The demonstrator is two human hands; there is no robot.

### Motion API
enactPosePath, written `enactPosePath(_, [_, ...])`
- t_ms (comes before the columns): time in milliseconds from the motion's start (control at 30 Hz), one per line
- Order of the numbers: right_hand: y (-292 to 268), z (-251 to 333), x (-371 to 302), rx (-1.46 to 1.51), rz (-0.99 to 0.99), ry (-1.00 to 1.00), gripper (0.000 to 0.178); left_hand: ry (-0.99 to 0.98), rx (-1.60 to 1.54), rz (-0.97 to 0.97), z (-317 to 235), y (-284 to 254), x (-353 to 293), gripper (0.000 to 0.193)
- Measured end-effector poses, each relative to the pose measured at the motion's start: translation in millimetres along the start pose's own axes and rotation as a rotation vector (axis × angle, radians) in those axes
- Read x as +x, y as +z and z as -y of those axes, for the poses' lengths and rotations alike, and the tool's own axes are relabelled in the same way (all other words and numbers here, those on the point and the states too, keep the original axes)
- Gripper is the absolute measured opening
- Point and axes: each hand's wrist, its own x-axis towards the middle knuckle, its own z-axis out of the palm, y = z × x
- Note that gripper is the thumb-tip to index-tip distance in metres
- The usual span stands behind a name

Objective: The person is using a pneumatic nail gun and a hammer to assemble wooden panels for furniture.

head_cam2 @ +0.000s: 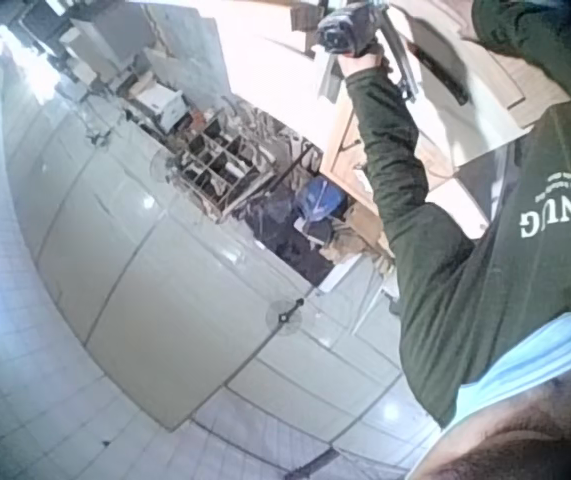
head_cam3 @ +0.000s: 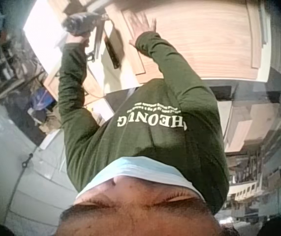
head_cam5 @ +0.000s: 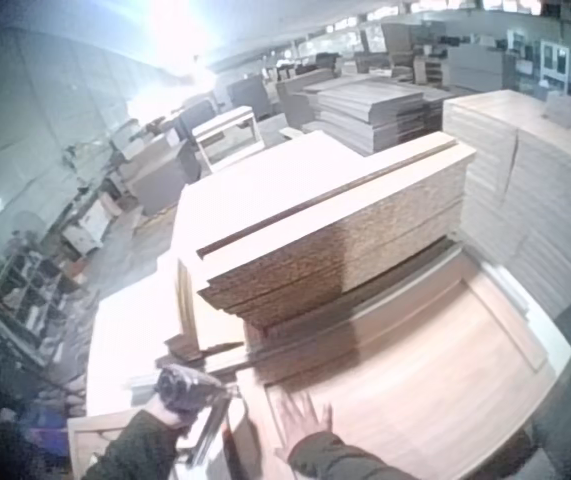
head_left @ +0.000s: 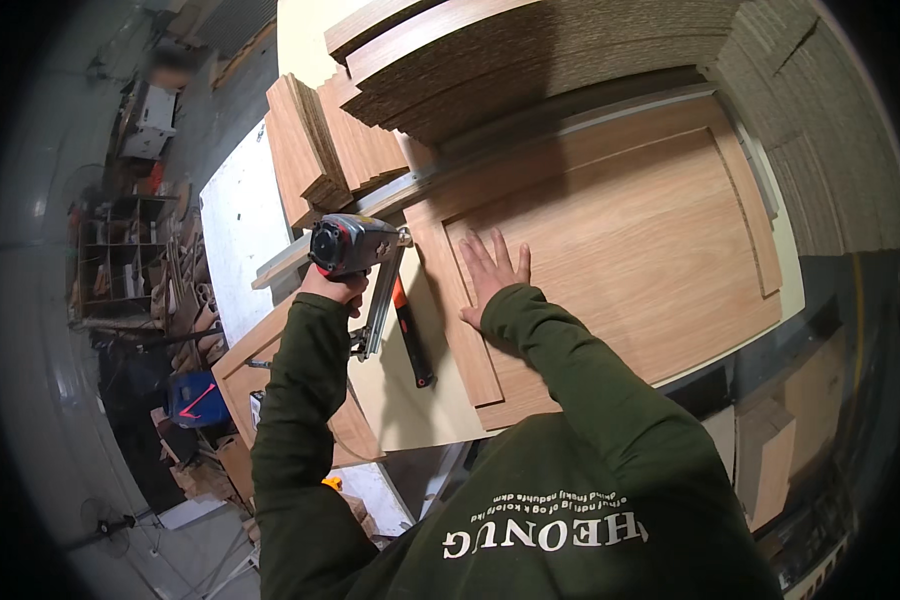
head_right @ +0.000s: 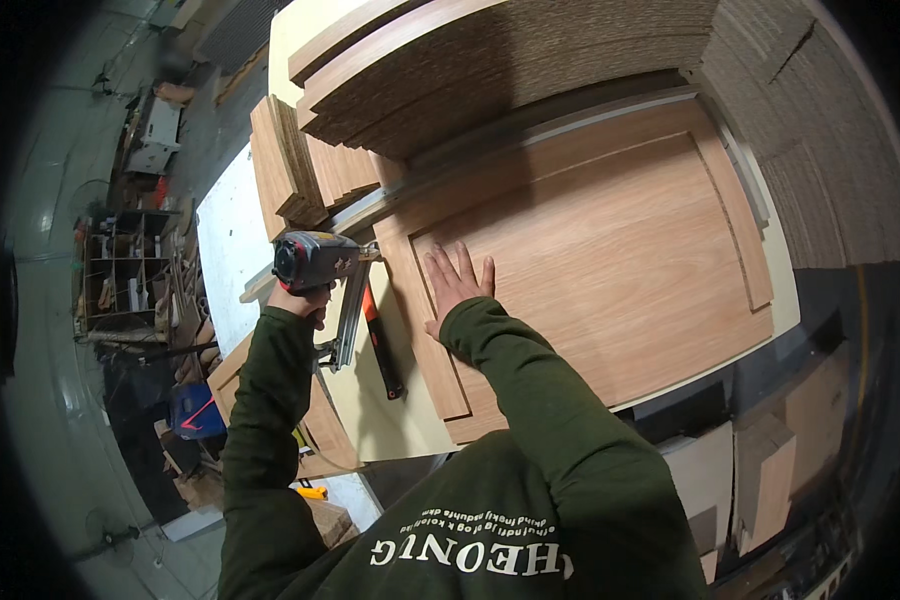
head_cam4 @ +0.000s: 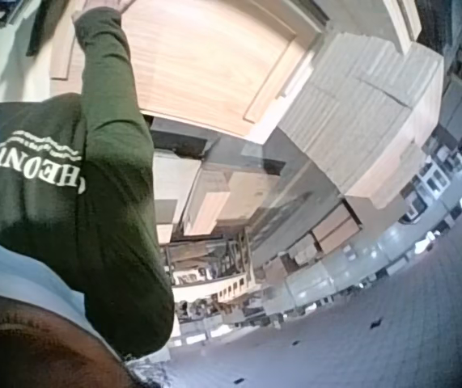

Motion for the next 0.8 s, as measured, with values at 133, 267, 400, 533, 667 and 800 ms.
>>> enactPosePath(133, [2.0,-0.6,0.2,0.004,-0.009,-0.009,0.095,-0.025,0.025,0.036,4.6,2.3,8.8,0.024])
enactPosePath(267, [3.7,0.2,-1.1,0.003,-0.013,-0.012,0.095,-0.022,0.043,0.049,5.2,7.5,16.2,0.025])
enactPosePath(400, [1.3,-0.8,-1.5,0.021,-0.022,-0.010,0.095,-0.033,0.090,0.072,7.5,8.2,18.0,0.025])
enactPosePath(533, [4.2,-0.3,-0.5,0.032,0.011,0.021,0.095,0.056,0.128,0.061,12.1,25.0,-8.8,0.044])
enactPosePath(667, [7.1,-2.2,-0.7,0.020,-0.035,-0.016,0.094,0.019,0.191,0.199,25.4,42.4,-39.5,0.056])
enactPosePath(800, [7.1,-2.2,0.1,0.029,-0.049,-0.014,0.093,0.006,0.163,0.156,46.0,45.9,-60.2,0.035])
